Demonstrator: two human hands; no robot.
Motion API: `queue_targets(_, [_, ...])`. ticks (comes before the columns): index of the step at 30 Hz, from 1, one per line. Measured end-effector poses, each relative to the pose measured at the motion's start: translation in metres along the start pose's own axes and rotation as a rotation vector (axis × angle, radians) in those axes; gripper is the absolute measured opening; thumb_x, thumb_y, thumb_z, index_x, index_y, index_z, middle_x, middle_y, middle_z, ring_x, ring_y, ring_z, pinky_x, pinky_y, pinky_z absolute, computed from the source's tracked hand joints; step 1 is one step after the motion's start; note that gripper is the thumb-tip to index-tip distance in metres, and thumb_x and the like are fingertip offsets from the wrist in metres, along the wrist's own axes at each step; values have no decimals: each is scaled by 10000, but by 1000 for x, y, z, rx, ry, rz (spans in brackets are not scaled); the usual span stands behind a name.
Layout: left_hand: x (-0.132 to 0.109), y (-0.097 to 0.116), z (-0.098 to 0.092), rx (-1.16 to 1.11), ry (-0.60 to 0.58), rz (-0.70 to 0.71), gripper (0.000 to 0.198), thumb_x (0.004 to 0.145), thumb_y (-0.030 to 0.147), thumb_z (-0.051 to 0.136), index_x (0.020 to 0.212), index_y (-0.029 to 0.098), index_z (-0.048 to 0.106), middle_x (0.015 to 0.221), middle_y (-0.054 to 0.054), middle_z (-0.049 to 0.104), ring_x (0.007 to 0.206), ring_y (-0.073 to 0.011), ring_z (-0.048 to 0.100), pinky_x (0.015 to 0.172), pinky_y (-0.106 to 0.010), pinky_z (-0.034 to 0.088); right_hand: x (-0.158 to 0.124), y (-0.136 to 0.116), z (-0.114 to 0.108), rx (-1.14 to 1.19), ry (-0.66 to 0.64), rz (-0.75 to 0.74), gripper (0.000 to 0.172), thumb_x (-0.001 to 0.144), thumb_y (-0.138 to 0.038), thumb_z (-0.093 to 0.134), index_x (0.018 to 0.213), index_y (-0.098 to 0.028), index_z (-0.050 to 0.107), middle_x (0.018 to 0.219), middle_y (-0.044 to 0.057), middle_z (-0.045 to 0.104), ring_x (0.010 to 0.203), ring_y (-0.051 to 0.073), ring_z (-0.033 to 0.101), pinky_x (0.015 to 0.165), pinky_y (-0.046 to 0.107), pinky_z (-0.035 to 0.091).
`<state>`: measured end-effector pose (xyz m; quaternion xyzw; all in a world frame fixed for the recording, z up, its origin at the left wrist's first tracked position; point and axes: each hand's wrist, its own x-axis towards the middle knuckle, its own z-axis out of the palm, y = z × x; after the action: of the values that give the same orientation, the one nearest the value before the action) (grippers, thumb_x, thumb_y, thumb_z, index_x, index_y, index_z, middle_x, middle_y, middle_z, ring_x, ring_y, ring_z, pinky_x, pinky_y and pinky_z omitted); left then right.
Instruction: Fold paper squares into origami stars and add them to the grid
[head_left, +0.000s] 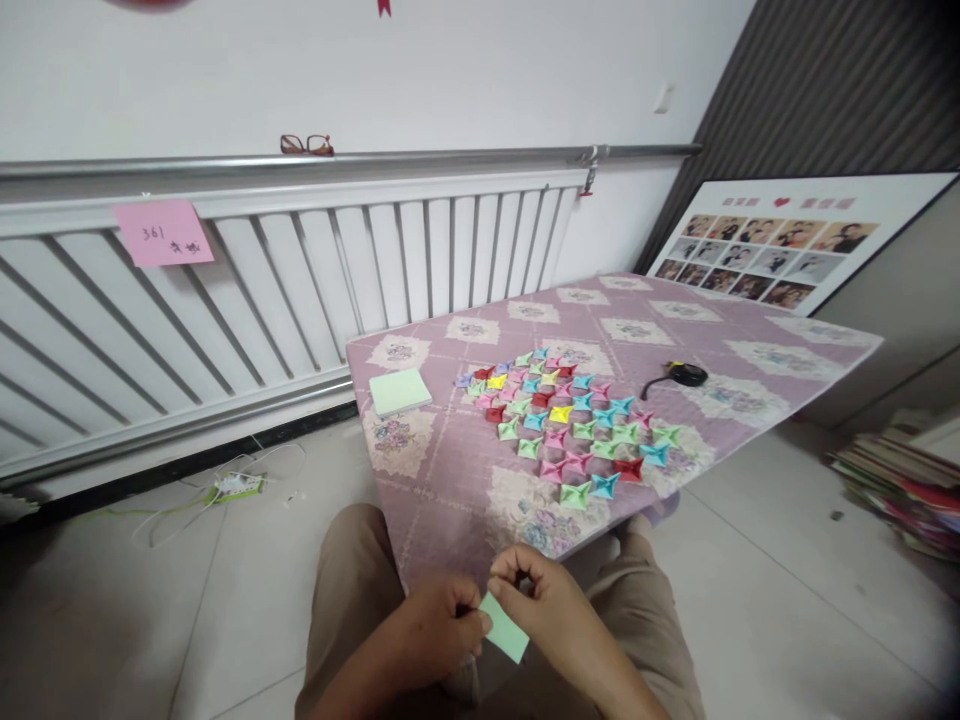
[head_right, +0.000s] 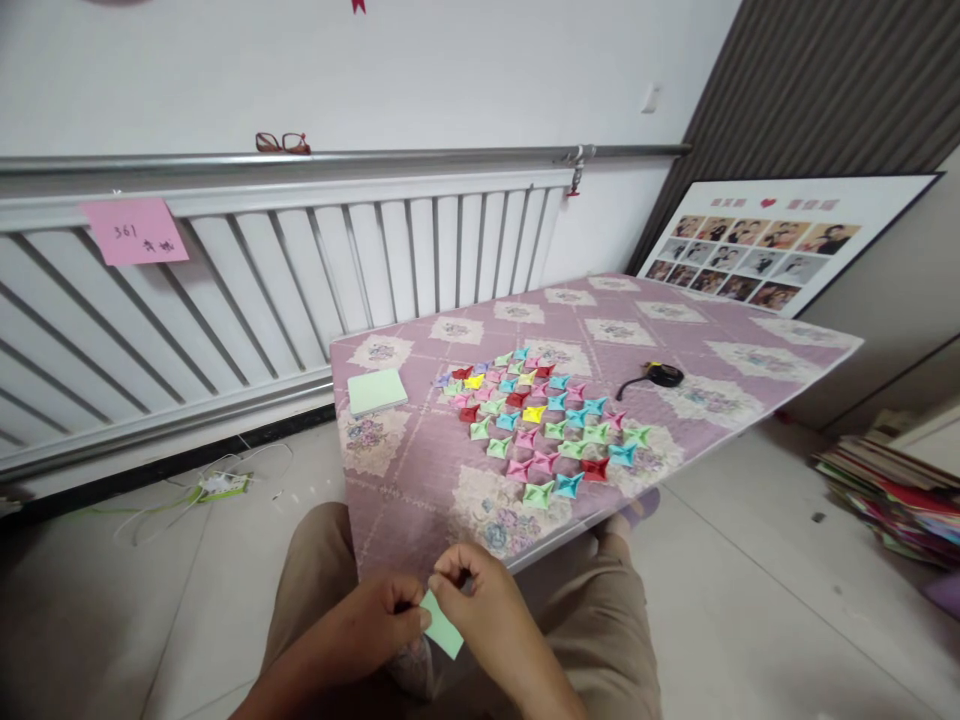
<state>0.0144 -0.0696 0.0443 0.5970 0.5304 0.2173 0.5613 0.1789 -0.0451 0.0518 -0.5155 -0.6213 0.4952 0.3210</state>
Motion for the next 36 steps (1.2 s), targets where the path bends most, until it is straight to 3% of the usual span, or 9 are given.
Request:
queue_targets(2, [1, -2, 0, -9, -10, -3, 179, 753, 258, 507, 602, 164, 532, 572, 23, 522, 525, -102, 430, 522, -221, 313, 0, -1, 0, -32, -56, -8, 42, 658, -205, 591, 620, -192, 602, 595, -42, 540, 588, 112, 457, 550, 211, 342])
queue_targets(5, [3, -4, 1, -11, -13, 17, 202, 765, 296, 512, 613, 164, 536, 564, 29, 501, 524, -102, 415, 521, -222, 313, -1, -5, 1, -38, -137, -10, 85, 674, -190, 565, 613, -188, 624, 609, -30, 592, 599, 121, 496, 559, 212, 354])
queue_targets(13, [-2, -2, -3, -43, -34, 5, 161, 736, 245, 501, 603, 162, 538, 578, 14, 548, 522, -105, 436, 527, -230, 322, 2, -5, 1, -71, -112, -34, 349, 821, -363, 496, 522, -189, 547, 537, -35, 493, 547, 113, 428, 527, 224, 321])
queue_targets(16, [5, -10, 0, -69, 32, -14, 195, 733, 295, 524, 589, 165, 536, 561, 9, 540, 518, -108, 434, 518, -234, 313, 7, -1, -6, 30, -88, 7, 322, 814, -463, 522, 689, -192, 644, 629, -14, 578, 607, 137, 495, 570, 242, 375])
queue_targets(19, [17, -18, 2, -183, 139, -50, 252, 721, 380, 526, 573, 176, 515, 523, 20, 500, 486, -103, 407, 501, -238, 299, 12, 6, -11, 172, 28, 77, 361, 743, -514, 600, 909, -199, 653, 739, -3, 616, 667, 152, 527, 595, 254, 409])
queue_targets(23, [33, -23, 3, -304, 254, -75, 280, 691, 448, 538, 626, 176, 530, 551, 19, 535, 460, -95, 395, 491, -241, 299, 16, 22, -5, 240, -15, 168, 341, 680, -525, 651, 687, -190, 582, 572, -61, 466, 532, 101, 400, 484, 214, 331])
queue_targets(27, [43, -23, 4, -317, 267, -86, 277, 693, 439, 541, 662, 164, 547, 591, 6, 573, 450, -91, 401, 480, -237, 285, 25, 39, 7, 291, 20, 203, 349, 712, -527, 614, 650, -194, 530, 546, -76, 437, 485, 81, 347, 462, 208, 297])
queue_targets(33, [51, -28, -4, -147, 193, -36, 243, 767, 355, 508, 811, 143, 618, 624, 15, 569, 504, -104, 412, 517, -241, 311, 47, 49, 1, 190, 31, 178, 279, 725, -453, 588, 636, -194, 535, 532, -67, 446, 485, 88, 346, 472, 225, 287])
queue_targets(36, [55, -36, -15, -48, 276, 11, 302, 784, 316, 514, 997, 133, 623, 678, 12, 557, 583, -126, 451, 574, -249, 345, 57, 54, -6, 66, 28, 113, 241, 729, -409, 563, 619, -197, 531, 532, -64, 425, 503, 96, 350, 488, 232, 290])
